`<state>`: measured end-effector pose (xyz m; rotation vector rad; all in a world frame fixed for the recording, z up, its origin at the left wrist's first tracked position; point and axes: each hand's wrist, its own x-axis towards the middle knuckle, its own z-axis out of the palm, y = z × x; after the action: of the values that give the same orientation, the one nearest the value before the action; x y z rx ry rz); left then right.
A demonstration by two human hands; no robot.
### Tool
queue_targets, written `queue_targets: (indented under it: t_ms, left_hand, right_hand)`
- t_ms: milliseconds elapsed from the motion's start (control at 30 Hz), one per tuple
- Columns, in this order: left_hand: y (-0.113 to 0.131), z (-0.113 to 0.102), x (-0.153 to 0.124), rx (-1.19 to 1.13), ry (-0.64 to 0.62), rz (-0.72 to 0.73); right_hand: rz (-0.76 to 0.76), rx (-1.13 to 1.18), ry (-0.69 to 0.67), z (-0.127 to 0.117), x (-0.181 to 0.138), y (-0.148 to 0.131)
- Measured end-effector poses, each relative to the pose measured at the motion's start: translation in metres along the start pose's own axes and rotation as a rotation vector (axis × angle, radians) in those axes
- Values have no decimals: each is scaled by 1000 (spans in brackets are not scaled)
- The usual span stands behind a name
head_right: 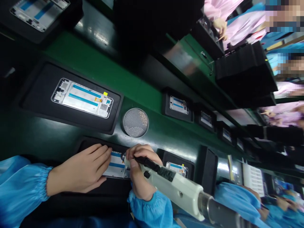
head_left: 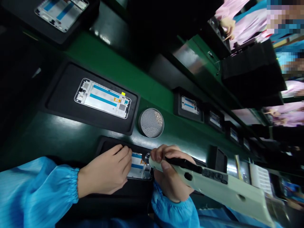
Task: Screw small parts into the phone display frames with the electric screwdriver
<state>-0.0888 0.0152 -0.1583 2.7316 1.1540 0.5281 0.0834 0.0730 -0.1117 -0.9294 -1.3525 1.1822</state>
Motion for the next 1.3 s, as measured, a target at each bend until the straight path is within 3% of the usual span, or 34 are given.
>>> queue_targets:
  t_ms: [267, 400, 567, 667, 833, 1300]
  left_hand:
    - [4, -2, 5, -10, -12, -66]
    - [6, -2, 7, 32, -12, -67]
    - [15, -23, 11, 127, 69, 80]
    - [20, -39, 14, 48, 23, 205]
    - [16, -47, 20, -46, -44, 313]
    - [12, -48, 28, -125, -55, 372]
  right_hand:
    - [6, 14, -16, -1, -2, 6]
    - [-15, 10, -23, -6, 10, -5]
    - [-204, 39, 286, -35, 38, -43]
    - [-266, 97, 395, -53, 46, -56]
    - [-318, 90, 367, -65, 46, -59]
    - [-331, 135, 338, -67, 49, -63]
